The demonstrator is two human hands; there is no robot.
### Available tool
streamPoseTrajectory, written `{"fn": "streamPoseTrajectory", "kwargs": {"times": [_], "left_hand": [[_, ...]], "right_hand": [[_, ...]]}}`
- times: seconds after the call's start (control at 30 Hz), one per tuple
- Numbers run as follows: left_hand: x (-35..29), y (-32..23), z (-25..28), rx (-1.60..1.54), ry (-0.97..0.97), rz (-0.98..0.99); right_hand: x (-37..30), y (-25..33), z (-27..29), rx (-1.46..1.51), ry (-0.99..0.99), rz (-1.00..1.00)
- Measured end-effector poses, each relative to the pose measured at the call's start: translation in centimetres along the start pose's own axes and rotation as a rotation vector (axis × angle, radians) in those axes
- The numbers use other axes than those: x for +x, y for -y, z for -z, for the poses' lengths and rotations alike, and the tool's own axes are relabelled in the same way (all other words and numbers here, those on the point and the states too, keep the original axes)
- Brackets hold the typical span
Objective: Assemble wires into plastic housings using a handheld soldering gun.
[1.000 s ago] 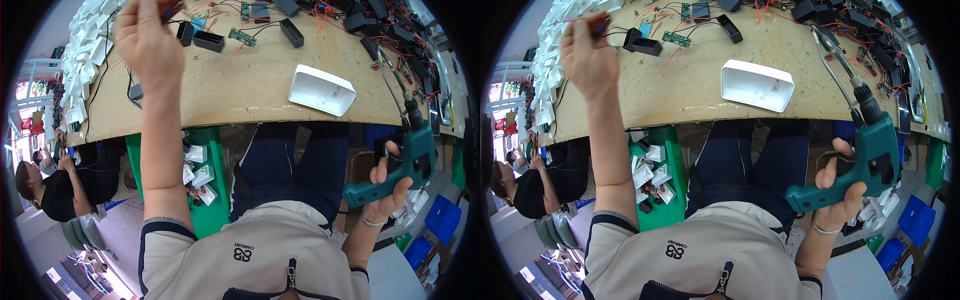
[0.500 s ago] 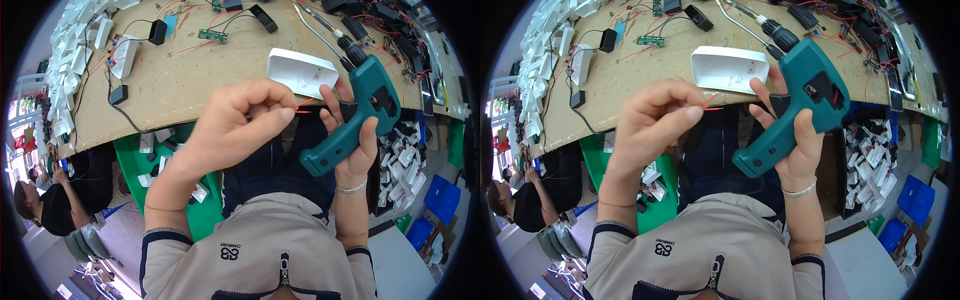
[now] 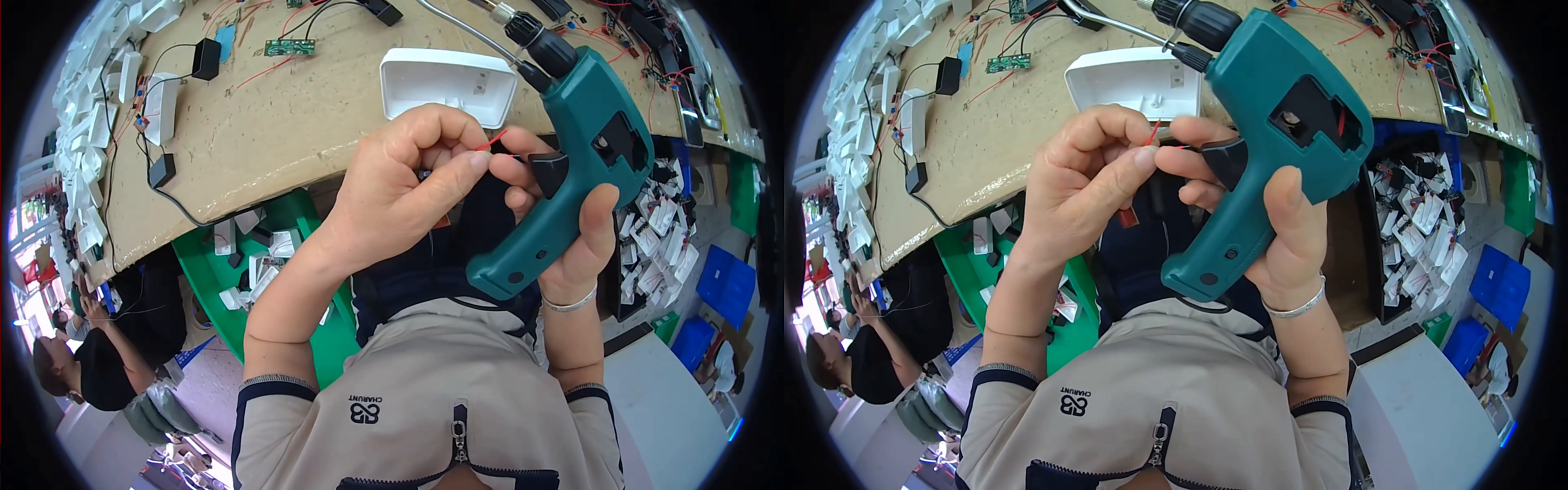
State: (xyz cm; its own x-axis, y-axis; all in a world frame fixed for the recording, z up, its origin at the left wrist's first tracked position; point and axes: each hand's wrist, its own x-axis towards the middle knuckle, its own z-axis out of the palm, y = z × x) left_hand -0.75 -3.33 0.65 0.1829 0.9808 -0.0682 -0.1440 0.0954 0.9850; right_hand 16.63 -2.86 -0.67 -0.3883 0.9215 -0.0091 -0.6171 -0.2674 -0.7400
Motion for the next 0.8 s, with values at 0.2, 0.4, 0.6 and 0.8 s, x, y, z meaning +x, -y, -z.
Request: {"fn": "streamPoseTrajectory", "kwargs": {"times": [0.2,0.4,0.6,0.8], "left_hand": [[-0.1,-0.1,-0.2,0.172,-0.028,-0.096],[-0.7,-0.8,0.2,0.150,-0.250,-0.243],[-1.2,-0.4,0.1,0.239,-0.288,-0.248],[-0.7,0.5,-0.7,0.222,-0.281,-0.302]], "right_hand": [[-0.2,-0.1,0.9,0.050,0.007,-0.001],[0.7,-0.6,-0.1,0.184,-0.109,0.100],[1.4,-0.9,-0.6,0.074,-0.198,0.135],[1.5,-0.8,-0.4,0.011,-0.174,0.072]]}}
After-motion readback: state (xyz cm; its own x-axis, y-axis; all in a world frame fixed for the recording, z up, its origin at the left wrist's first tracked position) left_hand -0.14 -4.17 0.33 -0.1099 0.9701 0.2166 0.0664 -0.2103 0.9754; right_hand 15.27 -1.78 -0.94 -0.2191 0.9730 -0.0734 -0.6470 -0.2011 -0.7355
